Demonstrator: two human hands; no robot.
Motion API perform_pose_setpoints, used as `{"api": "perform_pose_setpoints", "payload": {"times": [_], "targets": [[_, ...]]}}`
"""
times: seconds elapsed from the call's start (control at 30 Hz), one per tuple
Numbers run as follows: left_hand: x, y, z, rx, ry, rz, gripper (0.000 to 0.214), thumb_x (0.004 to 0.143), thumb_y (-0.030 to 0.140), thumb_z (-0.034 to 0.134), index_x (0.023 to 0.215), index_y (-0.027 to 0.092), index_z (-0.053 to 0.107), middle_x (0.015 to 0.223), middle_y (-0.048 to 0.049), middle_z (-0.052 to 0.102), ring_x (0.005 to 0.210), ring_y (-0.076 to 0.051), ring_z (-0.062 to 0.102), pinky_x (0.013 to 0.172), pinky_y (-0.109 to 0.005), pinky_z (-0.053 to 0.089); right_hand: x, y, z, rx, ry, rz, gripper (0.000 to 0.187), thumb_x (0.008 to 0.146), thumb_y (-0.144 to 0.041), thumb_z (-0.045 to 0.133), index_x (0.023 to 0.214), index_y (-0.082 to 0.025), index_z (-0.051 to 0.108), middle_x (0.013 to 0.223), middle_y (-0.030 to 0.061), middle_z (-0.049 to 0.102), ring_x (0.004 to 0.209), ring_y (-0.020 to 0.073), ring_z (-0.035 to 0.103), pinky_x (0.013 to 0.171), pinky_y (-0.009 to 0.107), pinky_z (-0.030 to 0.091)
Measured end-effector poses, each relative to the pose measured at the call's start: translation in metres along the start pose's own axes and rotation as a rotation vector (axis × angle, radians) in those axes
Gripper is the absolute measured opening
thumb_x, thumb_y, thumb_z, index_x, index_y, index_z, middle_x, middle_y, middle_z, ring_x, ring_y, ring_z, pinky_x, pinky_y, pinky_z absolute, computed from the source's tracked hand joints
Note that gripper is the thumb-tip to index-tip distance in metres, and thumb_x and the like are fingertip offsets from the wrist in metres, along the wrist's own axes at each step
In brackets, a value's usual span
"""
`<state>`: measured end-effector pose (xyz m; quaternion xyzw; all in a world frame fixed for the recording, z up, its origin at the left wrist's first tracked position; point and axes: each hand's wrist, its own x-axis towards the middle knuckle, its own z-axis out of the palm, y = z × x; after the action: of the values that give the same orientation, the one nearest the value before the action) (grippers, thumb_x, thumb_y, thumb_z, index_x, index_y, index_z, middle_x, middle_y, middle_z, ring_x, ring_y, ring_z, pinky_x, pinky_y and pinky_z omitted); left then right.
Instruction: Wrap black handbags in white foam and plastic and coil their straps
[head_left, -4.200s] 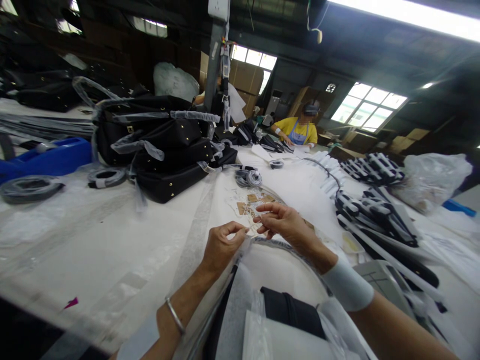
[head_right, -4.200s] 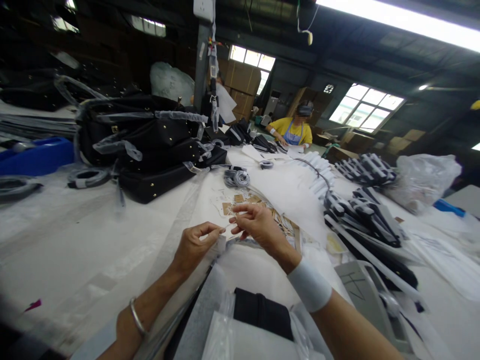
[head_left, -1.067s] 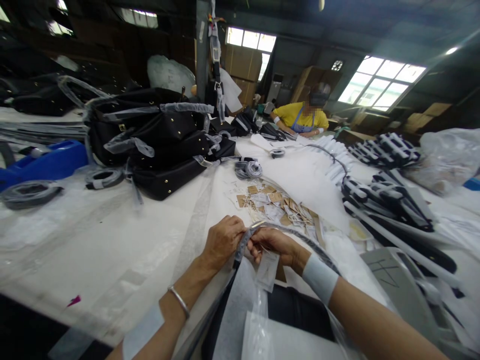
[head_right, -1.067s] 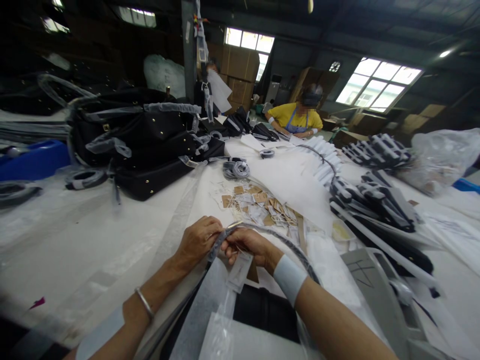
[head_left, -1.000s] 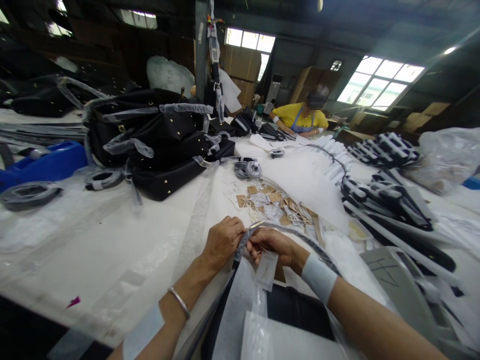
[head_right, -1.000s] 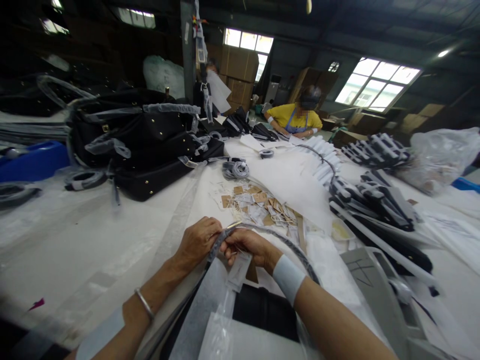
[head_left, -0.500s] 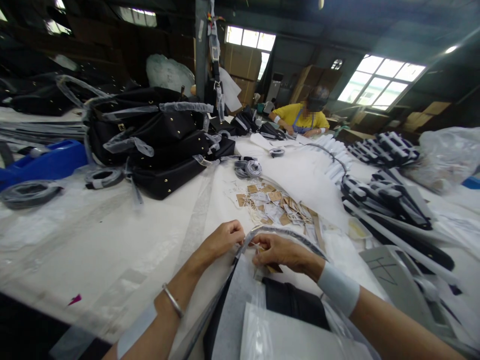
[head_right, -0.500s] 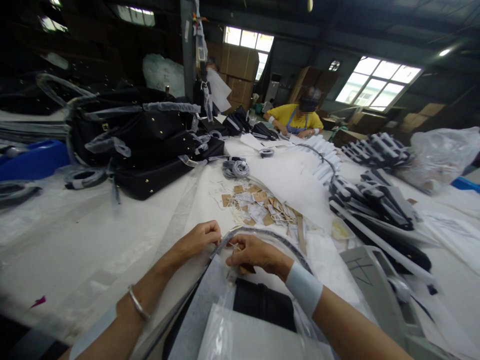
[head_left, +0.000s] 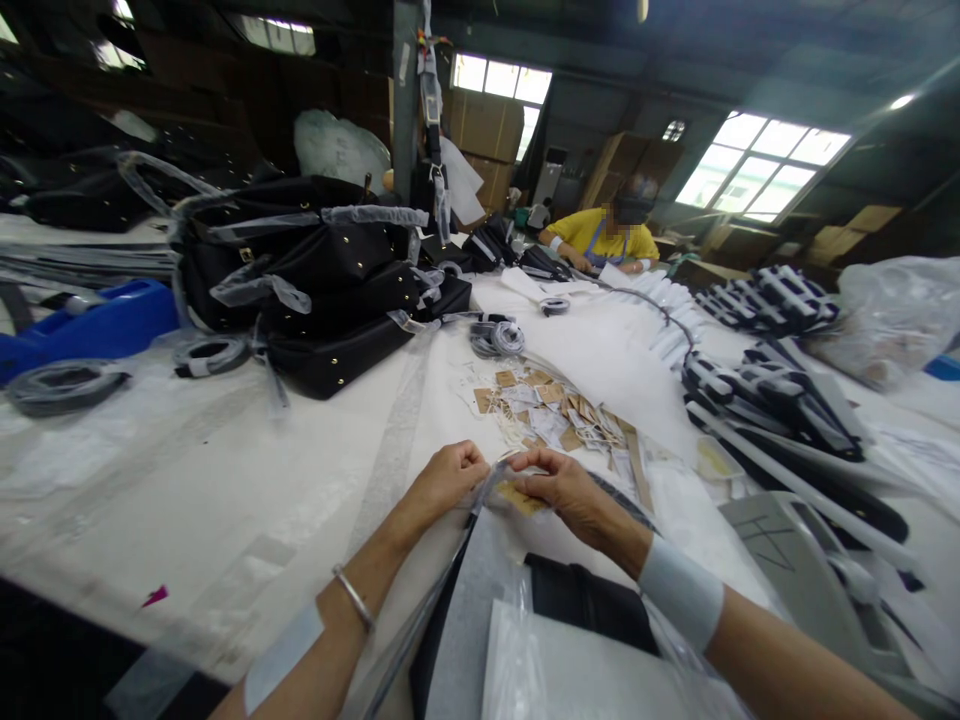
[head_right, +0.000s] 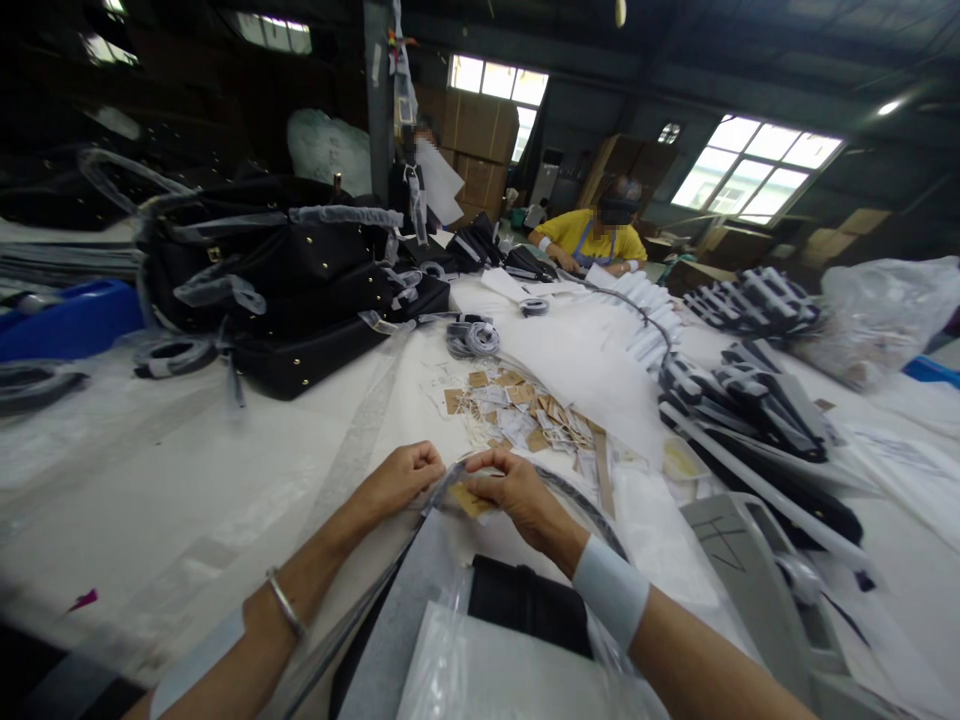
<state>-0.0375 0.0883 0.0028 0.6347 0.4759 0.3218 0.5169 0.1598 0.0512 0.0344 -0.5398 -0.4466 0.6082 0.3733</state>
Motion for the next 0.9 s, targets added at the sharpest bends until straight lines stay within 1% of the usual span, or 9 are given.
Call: {"api": "perform_pose_setpoints", "payload": {"times": [0.13,0.23,0.3,0.4,0.5,0.7,0.77,0.83,0.9], "targets": [[0.001,-0.003,-0.003,-0.044,0.017,-0.043,0.018,0.069,0.035,0.060,0.066,0.018,0.056,0.059,0.0049,0.052,0.054,-0.010,0.043,0.053,-0.023,0.032,-0.004,-0.011,0.010,0.207,-0.173,0.026,0.035,0.066,-0.035,0.085,0.091,-0.015,0.071,0.094,0.0059,0.073,0.085,0.0172,0.068,0.084,0.031,0.052],[0.002,-0.002,-0.006,-0.079,0.020,-0.098,0.025,0.068,0.042,0.064,0.066,0.018,0.055,0.055,0.0062,0.049,0.047,-0.008,0.038,0.048,-0.023,0.029,-0.002,-0.014,0.018,0.220,-0.258,0.043,0.044,0.061,-0.029,0.089,0.099,-0.016,0.072,0.100,0.0061,0.074,0.091,0.0174,0.069,0.094,0.033,0.050],[0.002,-0.001,-0.007,-0.099,0.024,-0.133,0.030,0.067,0.046,0.065,0.066,0.018,0.055,0.052,0.0069,0.047,0.044,-0.008,0.036,0.046,-0.022,0.027,0.004,-0.013,0.022,0.164,-0.238,0.008,0.041,0.060,-0.033,0.090,0.091,-0.015,0.072,0.091,0.0051,0.074,0.085,0.0173,0.069,0.088,0.033,0.053],[0.002,-0.001,-0.009,-0.133,0.040,-0.176,0.036,0.065,0.053,0.065,0.066,0.019,0.053,0.048,0.0079,0.043,0.042,-0.007,0.033,0.044,-0.021,0.023,0.014,-0.009,0.025,0.109,-0.189,0.000,0.044,0.062,-0.049,0.087,0.080,-0.013,0.069,0.073,0.0036,0.071,0.067,0.0155,0.068,0.070,0.030,0.056],[0.002,0.000,-0.011,-0.170,0.055,-0.210,0.039,0.065,0.056,0.063,0.068,0.019,0.053,0.047,0.0087,0.041,0.041,-0.006,0.030,0.043,-0.021,0.022,0.020,-0.008,0.027,0.005,-0.197,-0.004,0.049,0.068,-0.059,0.079,0.078,-0.012,0.068,0.061,0.0014,0.066,0.051,0.0104,0.061,0.052,0.022,0.050],[0.000,0.008,-0.014,-0.180,0.040,-0.194,0.031,0.064,0.048,0.062,0.068,0.017,0.059,0.048,0.0068,0.044,0.042,-0.007,0.032,0.043,-0.021,0.024,0.026,-0.009,0.034,-0.289,-0.151,0.019,0.027,0.067,-0.037,0.080,0.066,-0.016,0.063,0.045,-0.0055,0.056,0.035,0.0062,0.047,0.034,0.016,0.034],[-0.001,0.011,-0.014,-0.159,0.051,-0.145,0.028,0.062,0.044,0.065,0.067,0.016,0.061,0.059,0.0024,0.054,0.049,-0.008,0.040,0.045,-0.020,0.028,0.031,-0.009,0.037,-0.346,-0.106,0.051,0.022,0.068,-0.030,0.077,0.062,-0.017,0.060,0.038,-0.0063,0.053,0.032,0.0064,0.044,0.031,0.016,0.032],[-0.004,0.015,-0.014,-0.141,0.056,-0.093,0.027,0.061,0.041,0.068,0.067,0.016,0.062,0.081,-0.0028,0.064,0.056,-0.009,0.047,0.047,-0.020,0.033,0.037,-0.007,0.039,-0.358,-0.068,0.072,0.022,0.068,-0.026,0.075,0.060,-0.018,0.057,0.036,-0.0063,0.052,0.030,0.0064,0.043,0.030,0.016,0.031],[-0.008,0.018,-0.013,-0.141,0.021,-0.059,0.028,0.061,0.041,0.069,0.067,0.015,0.062,0.101,-0.0064,0.067,0.058,-0.009,0.052,0.048,-0.021,0.038,0.041,-0.004,0.040,-0.342,-0.031,0.073,0.022,0.068,-0.026,0.076,0.063,-0.019,0.055,0.037,-0.0068,0.052,0.030,0.0067,0.044,0.029,0.015,0.031]]}}
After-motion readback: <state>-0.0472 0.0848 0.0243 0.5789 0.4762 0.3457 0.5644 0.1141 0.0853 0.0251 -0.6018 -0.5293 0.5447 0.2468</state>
